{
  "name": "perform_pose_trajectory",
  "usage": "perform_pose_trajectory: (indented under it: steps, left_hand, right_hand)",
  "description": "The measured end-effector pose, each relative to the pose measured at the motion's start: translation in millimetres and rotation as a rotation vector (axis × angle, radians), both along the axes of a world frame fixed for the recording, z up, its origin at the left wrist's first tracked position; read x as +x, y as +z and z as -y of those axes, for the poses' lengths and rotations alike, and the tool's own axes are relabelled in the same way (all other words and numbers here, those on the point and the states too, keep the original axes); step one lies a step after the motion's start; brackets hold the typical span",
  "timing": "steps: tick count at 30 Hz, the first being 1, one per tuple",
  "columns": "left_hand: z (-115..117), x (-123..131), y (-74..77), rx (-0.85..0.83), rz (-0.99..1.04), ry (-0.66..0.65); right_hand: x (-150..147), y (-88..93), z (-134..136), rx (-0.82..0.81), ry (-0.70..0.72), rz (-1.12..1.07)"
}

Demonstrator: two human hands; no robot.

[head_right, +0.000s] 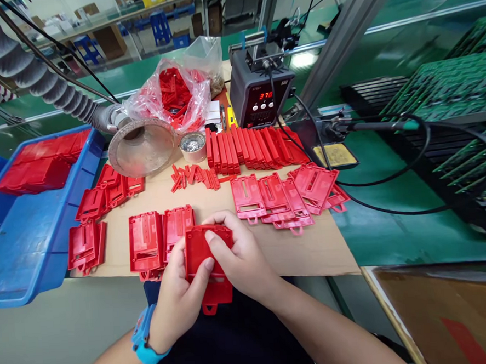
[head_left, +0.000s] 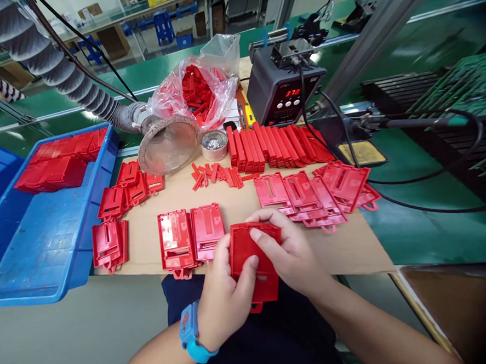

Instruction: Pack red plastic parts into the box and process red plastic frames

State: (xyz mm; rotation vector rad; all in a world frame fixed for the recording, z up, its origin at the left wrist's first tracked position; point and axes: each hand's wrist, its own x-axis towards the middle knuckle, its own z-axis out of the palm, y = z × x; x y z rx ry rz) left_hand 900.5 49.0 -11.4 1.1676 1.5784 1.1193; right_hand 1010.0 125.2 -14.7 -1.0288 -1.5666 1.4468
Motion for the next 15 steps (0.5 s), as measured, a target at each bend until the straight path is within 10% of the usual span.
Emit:
perform_pose_trajectory:
  steps: [15]
  left_hand:
    - [0.4,-1.0,-6.7,0.080,-0.078,-0.018]
  right_hand:
    - [2.5,1.1,1.4,0.012,-0.056,0.064]
